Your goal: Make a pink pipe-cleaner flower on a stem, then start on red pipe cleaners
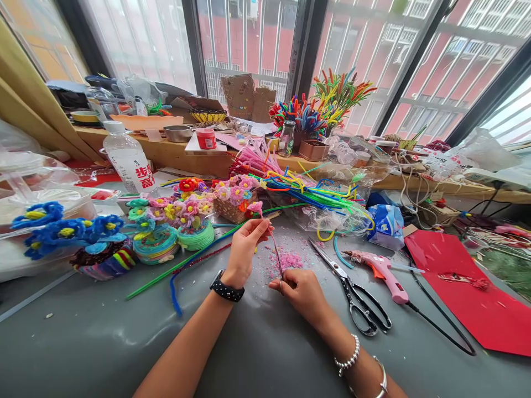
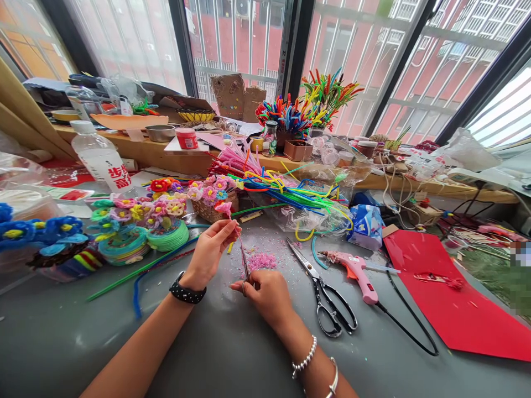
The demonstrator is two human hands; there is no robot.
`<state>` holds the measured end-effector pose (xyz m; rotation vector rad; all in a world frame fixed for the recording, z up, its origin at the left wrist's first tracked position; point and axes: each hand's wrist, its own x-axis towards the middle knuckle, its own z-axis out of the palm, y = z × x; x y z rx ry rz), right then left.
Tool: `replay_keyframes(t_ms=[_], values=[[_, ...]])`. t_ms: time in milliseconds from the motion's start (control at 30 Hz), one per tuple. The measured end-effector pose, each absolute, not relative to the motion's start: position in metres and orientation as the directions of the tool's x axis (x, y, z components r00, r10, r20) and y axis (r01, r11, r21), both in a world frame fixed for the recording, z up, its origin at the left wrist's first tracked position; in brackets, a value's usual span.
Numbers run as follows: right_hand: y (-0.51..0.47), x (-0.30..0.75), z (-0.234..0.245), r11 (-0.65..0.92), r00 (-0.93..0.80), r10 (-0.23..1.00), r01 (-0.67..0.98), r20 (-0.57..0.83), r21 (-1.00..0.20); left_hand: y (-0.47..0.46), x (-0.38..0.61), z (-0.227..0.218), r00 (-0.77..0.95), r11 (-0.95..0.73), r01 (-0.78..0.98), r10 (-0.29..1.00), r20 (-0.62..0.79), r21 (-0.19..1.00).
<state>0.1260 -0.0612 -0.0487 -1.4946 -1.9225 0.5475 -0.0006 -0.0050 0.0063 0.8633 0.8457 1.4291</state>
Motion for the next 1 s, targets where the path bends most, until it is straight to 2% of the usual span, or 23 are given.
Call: replay_keyframes(t_ms=[467,700,833,1000], values=[[-0.0627,0.1258,-0.0463,0.285,-0.192,0.958,0.737,0.215,-0.613,-0.0032,-0.0003,0.0026,-0.007,-0.048,-0.418,0.999,0.050,0.907],[-0.0612,0.1272,-0.0500,0.325,-0.174,0.938,0.739,0.298,-0.591,-0.0025,-0.0006,0.0018,-0.013,-0.057,-0.434,0.998,0.057,0.899],[-0.0598,0.1277,-0.0519,0.345,-0.172,0.931,0.703,0.322,-0.622,-0.0021,-0.0011,0.0019,-0.036,-0.066,-0.436,0.998,0.056,0.897],[-0.0602,0.1268,-0.0491,0.289,-0.136,0.954,0.642,0.266,-0.710,-0.0010,-0.0013,0.0003,-0.053,-0.081,-0.439,0.996,0.065,0.895]])
